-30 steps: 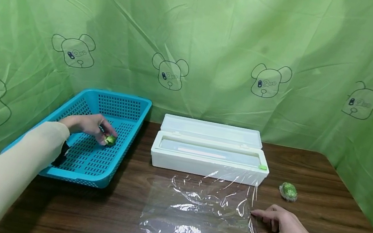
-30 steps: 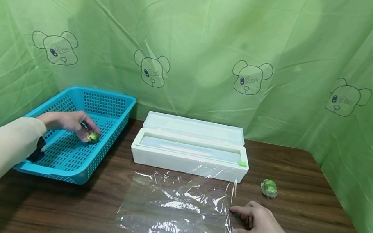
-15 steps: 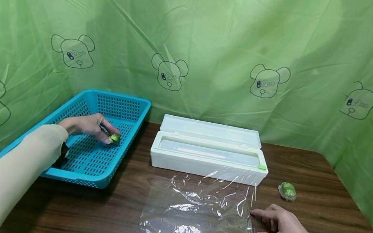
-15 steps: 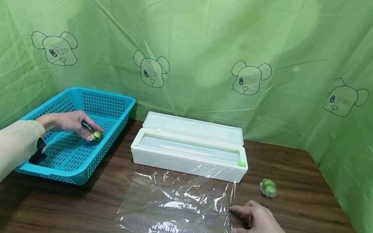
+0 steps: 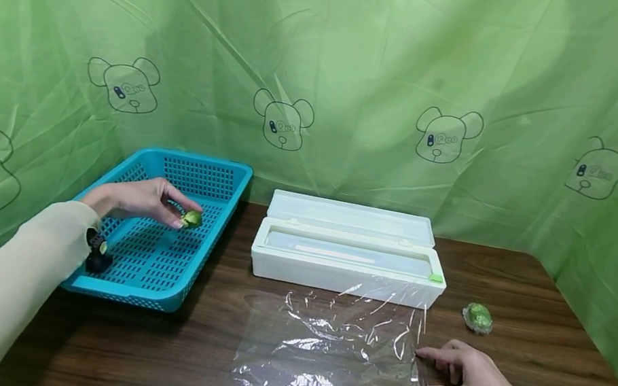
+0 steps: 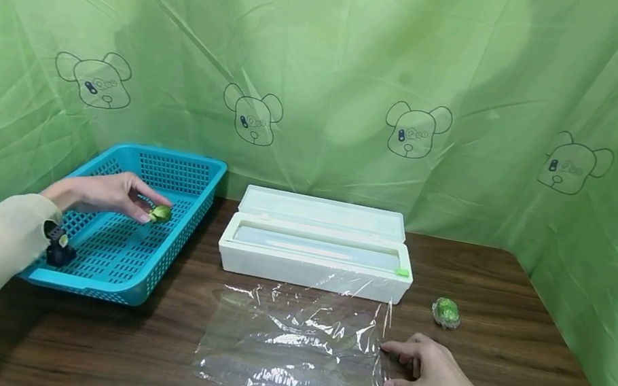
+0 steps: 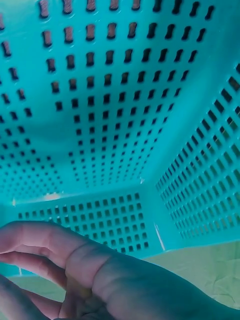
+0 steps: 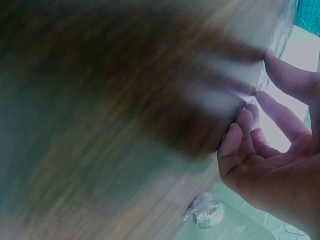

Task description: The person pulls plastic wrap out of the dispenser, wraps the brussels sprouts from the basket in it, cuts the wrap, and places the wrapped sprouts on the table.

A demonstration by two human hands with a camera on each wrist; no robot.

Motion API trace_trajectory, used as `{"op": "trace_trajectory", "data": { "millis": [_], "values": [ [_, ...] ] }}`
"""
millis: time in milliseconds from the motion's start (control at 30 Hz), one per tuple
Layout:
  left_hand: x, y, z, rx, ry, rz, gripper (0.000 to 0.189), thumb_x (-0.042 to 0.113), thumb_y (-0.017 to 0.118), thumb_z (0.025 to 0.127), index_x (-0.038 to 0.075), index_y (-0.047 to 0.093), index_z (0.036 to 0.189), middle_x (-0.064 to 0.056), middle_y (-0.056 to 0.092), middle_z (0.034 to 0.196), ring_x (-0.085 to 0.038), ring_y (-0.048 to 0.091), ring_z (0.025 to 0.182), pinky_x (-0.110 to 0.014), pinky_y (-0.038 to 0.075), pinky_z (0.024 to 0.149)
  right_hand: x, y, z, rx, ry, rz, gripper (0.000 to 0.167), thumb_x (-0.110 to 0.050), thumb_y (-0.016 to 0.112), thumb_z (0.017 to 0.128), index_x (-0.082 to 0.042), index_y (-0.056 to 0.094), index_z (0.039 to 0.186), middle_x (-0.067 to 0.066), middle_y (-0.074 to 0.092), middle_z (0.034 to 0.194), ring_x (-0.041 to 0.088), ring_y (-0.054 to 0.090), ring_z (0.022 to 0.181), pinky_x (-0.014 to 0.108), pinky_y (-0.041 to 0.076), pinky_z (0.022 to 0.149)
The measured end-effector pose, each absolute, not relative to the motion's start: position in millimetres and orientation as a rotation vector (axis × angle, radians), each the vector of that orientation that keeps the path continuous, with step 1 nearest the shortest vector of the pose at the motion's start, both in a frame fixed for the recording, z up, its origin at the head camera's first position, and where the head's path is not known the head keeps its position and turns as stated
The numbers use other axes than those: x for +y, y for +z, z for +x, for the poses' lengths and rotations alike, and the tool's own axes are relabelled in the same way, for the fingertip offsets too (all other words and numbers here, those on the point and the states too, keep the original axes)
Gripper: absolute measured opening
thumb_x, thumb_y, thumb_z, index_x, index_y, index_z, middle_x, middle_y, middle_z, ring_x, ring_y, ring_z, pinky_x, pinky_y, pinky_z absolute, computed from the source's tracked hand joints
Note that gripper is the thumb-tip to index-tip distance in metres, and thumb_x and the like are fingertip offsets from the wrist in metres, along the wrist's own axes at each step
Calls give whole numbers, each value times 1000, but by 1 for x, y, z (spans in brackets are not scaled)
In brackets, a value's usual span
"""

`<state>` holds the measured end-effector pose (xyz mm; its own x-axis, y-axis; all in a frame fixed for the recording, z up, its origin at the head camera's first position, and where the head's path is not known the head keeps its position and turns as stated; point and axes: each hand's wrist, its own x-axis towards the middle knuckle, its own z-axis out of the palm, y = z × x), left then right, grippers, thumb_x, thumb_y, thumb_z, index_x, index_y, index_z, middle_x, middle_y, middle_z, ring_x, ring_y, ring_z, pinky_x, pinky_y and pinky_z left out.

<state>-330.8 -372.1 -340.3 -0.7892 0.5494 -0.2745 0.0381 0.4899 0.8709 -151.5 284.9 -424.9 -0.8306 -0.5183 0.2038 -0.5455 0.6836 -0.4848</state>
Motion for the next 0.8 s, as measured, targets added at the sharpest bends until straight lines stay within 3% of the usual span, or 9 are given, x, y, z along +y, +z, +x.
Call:
{"op": "trace_trajectory", "data": {
  "millis": [300,533,800],
  "values": [
    [-367,-328,-324,2195,1300,543,54,0,74,97,-5,55,147,-22,61,138,-31,68,106,-45,59,91,285,-424,-152,-2825,851,905,53,-19,94,77,-3,76,124,-14,49,89,1,42,72,23,36,60],
    [-361,-314,-316,2225,1302,581,52,3,74,98,-1,58,147,-19,63,137,-34,65,110,-43,58,92,286,-425,-152,-2820,858,905,53,-19,94,77,-3,76,124,-14,49,89,1,42,72,24,36,60],
    [-346,-301,-308,2196,1311,644,52,1,74,97,-2,58,146,-15,62,139,-30,66,114,-44,58,93,286,-425,-152,-2831,858,904,53,-19,94,77,-3,76,125,-14,48,88,1,41,72,24,36,60]
  ]
}}
